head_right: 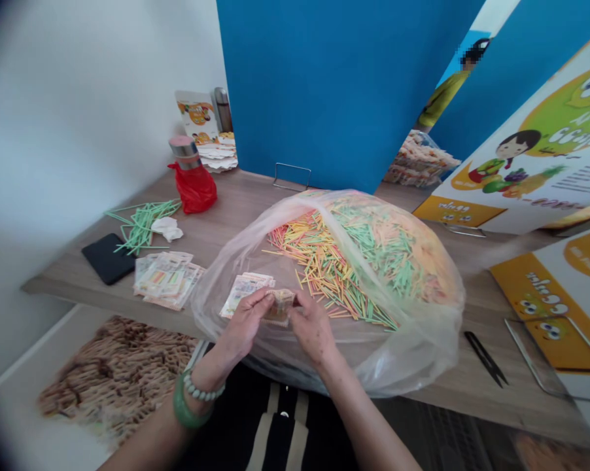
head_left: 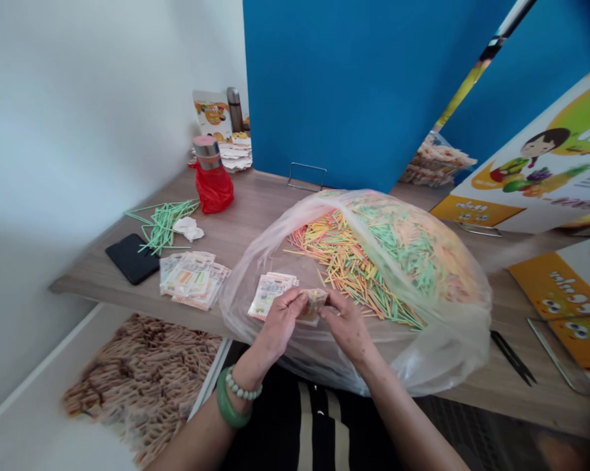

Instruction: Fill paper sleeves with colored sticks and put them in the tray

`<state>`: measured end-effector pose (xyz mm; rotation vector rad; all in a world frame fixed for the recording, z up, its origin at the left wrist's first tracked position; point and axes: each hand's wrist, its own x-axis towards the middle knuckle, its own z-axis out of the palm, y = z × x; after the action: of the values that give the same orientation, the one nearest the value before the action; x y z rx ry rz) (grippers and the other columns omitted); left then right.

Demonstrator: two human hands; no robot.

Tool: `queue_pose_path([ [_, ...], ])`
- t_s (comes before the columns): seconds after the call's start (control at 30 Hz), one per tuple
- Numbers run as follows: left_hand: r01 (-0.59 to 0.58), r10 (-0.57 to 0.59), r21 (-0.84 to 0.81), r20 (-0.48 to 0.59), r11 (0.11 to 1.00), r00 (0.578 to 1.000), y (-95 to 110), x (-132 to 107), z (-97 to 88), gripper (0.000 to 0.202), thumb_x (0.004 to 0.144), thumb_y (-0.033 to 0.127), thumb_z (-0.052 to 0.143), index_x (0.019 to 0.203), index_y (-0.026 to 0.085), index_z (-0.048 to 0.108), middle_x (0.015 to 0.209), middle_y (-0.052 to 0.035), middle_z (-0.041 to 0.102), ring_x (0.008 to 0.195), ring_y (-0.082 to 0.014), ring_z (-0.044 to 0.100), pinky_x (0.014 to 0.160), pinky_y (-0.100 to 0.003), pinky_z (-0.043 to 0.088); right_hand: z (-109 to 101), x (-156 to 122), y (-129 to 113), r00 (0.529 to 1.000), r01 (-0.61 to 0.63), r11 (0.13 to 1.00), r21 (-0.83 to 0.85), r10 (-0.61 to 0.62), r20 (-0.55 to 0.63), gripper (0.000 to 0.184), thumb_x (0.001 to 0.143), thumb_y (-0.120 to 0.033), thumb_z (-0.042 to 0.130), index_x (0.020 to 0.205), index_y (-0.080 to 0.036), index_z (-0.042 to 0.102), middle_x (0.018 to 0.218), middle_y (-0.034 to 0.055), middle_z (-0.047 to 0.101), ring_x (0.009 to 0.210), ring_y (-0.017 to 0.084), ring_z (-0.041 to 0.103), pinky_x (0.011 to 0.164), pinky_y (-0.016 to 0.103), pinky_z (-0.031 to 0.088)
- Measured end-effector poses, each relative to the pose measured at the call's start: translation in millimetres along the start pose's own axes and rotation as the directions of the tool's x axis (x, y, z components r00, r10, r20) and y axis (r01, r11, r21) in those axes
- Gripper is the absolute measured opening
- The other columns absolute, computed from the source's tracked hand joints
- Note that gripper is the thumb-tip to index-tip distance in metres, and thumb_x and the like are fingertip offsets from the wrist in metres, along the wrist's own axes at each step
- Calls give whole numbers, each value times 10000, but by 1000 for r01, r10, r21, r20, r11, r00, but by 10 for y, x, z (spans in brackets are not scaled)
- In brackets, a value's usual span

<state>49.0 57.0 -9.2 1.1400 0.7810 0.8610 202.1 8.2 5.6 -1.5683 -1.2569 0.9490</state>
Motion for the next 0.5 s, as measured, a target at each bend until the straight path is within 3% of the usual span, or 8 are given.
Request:
queue_pose_path([
  [0.07,-38,38,34,-17,999,999,57,-29,-25,323,903,423,589,1036,173,744,1038,-73,704,1019,-222,594,971,-337,433,32,-11,-7,999,19,999,-28,-20,-29,141,803,-282,566,763,-226,690,756,9,662,769,213,593,753,335,455],
  [0.13,-44,45,27,-39,999,998,110,-70,-52,328,877,408,625,1078,179,744,1102,-77,695,1091,-234,581,1027,-350,409,60,-30,-15,996,72,996,-45,-74,-53,177,825,-314,576,707,-227,676,715,15,644,732,214,578,708,327,446],
  [0.23,7,-13,-95,-54,995,998,149,-125,-93,439,794,404,726,1176,187,720,1148,-82,681,1055,-238,600,971,-359,452,128,-33,29,980,171,984,-51,-175,-98,165,845,-357,608,826,-253,735,824,43,702,795,246,613,748,356,472],
  [0.3,4,-16,-146,-77,989,997,156,-145,-126,435,775,429,751,1133,180,745,1145,-90,680,1030,-239,610,946,-361,464,204,-12,78,974,206,978,-41,-209,-85,164,843,-370,627,871,-269,752,888,57,725,827,263,631,778,380,488],
  [0.4,-79,64,-122,-120,989,991,200,-186,-201,346,830,451,700,1003,164,785,1093,-102,699,1087,-253,602,1022,-384,430,339,8,86,975,215,976,-17,-216,-48,157,835,-366,638,876,-270,755,906,60,733,841,267,642,786,383,499],
  [0.5,-112,108,-56,-64,992,992,304,-255,-334,332,874,435,651,1033,173,780,1162,-106,689,1180,-263,575,1093,-401,389,468,-7,-13,980,200,979,43,-199,-14,147,836,-358,634,853,-258,741,867,48,716,823,251,635,782,365,499],
])
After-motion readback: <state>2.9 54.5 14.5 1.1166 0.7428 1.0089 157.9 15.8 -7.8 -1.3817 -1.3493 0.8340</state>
